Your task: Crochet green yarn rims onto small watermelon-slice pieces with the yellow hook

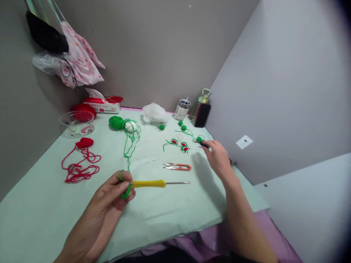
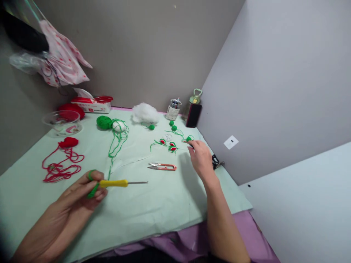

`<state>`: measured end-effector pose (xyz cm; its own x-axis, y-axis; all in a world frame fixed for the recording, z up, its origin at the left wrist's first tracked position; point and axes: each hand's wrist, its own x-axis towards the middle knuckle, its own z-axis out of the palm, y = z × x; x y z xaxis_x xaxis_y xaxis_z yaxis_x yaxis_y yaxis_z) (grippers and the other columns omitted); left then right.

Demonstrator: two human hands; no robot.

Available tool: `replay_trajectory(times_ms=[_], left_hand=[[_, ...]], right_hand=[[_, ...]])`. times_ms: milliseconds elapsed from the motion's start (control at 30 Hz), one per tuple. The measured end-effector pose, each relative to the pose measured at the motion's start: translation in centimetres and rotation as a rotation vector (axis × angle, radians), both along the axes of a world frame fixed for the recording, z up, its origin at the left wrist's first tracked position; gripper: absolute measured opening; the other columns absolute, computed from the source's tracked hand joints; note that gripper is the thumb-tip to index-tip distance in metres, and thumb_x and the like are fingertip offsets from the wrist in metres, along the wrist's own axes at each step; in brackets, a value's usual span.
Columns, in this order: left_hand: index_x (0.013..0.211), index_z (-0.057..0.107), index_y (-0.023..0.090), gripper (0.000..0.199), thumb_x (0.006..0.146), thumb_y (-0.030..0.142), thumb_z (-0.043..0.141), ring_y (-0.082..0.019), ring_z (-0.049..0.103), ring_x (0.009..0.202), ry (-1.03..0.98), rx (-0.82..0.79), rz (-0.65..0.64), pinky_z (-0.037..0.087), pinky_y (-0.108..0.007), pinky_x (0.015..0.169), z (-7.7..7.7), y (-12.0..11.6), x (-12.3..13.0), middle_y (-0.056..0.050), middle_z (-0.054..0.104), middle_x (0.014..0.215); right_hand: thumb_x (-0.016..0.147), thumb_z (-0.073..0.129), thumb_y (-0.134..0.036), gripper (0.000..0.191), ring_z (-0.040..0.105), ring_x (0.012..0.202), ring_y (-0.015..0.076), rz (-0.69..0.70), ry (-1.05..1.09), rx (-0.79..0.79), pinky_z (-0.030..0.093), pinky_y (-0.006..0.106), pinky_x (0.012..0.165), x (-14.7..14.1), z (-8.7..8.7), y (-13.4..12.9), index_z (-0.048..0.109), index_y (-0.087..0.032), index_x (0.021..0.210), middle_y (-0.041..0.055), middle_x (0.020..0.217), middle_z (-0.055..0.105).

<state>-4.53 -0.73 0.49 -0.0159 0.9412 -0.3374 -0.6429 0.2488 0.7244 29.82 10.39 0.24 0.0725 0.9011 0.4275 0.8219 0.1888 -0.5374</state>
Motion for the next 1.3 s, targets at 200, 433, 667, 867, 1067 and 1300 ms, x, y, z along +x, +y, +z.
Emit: replay_trajectory(times_ms=[200, 433, 667, 867, 1067, 1300], left_hand=[[0.085, 0.078, 0.019, 0.016, 0.079, 0.031, 0.087, -0.011, 0.051, 0.072, 0.056, 0.080, -0.228, 0.045, -0.020, 0.068, 0.2, 1.0, 3.8, 0.001, 0.059, 0.079], [0.112, 0.078, 0.027, 0.027, 0.087, 0.033, 0.083, -0.013, 0.057, 0.083, 0.162, 0.193, -0.260, 0.045, -0.026, 0.085, -0.8, 1.4, 6.5, 0.003, 0.063, 0.083], [0.121, 0.078, 0.031, 0.041, 0.082, 0.026, 0.089, -0.011, 0.063, 0.081, 0.138, 0.194, -0.271, 0.049, -0.023, 0.082, -1.3, 1.2, 6.3, 0.003, 0.068, 0.086], [0.123, 0.078, 0.028, 0.049, 0.076, 0.025, 0.093, -0.011, 0.063, 0.082, 0.072, 0.138, -0.213, 0.051, -0.021, 0.083, -1.8, 0.6, 6.9, 0.003, 0.068, 0.081], [0.118, 0.082, 0.021, 0.047, 0.074, 0.027, 0.094, -0.011, 0.061, 0.081, -0.173, -0.028, -0.371, 0.052, -0.022, 0.082, -1.4, 0.7, 6.3, -0.001, 0.069, 0.087], [0.102, 0.086, 0.024, 0.030, 0.074, 0.029, 0.094, -0.009, 0.059, 0.076, 0.003, 0.028, -0.294, 0.048, -0.018, 0.076, -1.3, 0.7, 4.7, 0.001, 0.067, 0.081]], right_hand=[[0.098, 0.069, -0.034, 0.029, 0.071, 0.085, 0.0199, 0.579, 0.354, -0.037, 0.056, 0.036, 0.082, -7.7, -0.4, -8.6, 0.072, -0.027, 0.126, 0.0043, 0.097, 0.077], [0.105, 0.060, -0.028, 0.021, 0.069, 0.078, 0.0150, 0.523, 0.873, 0.055, 0.057, 0.031, 0.075, -12.1, -2.2, -11.2, 0.076, -0.031, 0.118, 0.0023, 0.093, 0.072], [0.102, 0.064, -0.030, 0.011, 0.068, 0.069, 0.0128, 0.500, 1.094, 0.002, 0.058, 0.027, 0.067, -12.5, -3.2, -10.8, 0.072, -0.025, 0.108, 0.0010, 0.088, 0.070], [0.095, 0.063, -0.004, 0.039, 0.071, 0.092, 0.0197, 0.382, 0.364, 0.437, 0.061, 0.032, 0.077, -13.3, -4.4, -11.6, 0.072, -0.026, 0.127, 0.0076, 0.101, 0.072], [0.098, 0.059, -0.004, 0.046, 0.072, 0.096, 0.0204, 0.386, 0.429, 0.439, 0.062, 0.034, 0.077, -13.4, -4.6, -12.0, 0.071, -0.032, 0.132, 0.0071, 0.108, 0.073], [0.105, 0.057, -0.025, 0.019, 0.068, 0.074, 0.0135, 0.474, 1.051, 0.086, 0.057, 0.030, 0.071, -11.9, -2.9, -11.7, 0.077, -0.026, 0.106, 0.0019, 0.090, 0.070]])
